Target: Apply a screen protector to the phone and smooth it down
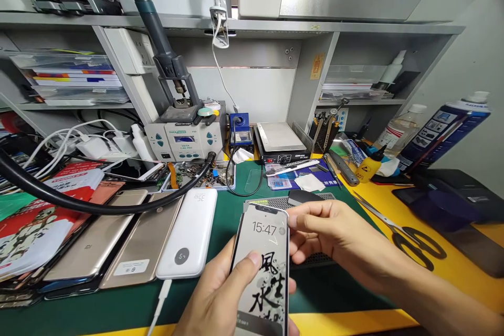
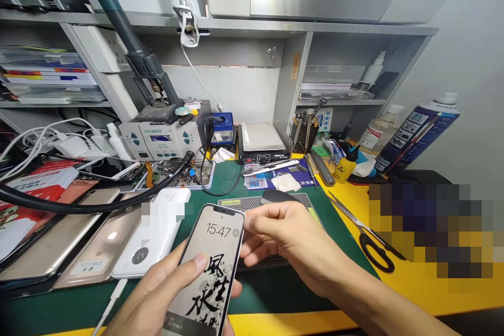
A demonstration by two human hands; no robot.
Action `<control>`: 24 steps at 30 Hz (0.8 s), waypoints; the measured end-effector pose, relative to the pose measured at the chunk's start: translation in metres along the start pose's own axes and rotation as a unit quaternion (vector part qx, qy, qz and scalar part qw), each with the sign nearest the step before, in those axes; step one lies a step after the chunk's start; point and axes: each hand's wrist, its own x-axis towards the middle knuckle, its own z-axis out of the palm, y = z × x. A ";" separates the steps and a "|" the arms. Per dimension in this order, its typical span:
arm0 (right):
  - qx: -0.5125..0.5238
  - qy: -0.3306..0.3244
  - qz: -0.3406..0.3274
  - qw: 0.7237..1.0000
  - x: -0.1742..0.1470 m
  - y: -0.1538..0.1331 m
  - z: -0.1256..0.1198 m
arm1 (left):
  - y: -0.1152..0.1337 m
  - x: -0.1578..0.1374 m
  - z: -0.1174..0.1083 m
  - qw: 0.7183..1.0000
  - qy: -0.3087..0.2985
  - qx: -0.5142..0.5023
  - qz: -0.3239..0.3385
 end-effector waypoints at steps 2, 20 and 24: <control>-0.001 -0.004 -0.010 1.000 0.002 -0.002 0.001 | 0.002 0.003 0.001 1.000 -0.011 -0.010 0.001; -0.086 0.063 -0.045 0.993 0.006 -0.002 -0.001 | 0.009 0.003 0.020 0.998 0.047 -0.015 0.031; -0.114 0.049 -0.043 0.991 0.007 -0.003 -0.003 | 0.008 0.005 0.019 0.999 0.040 -0.016 0.033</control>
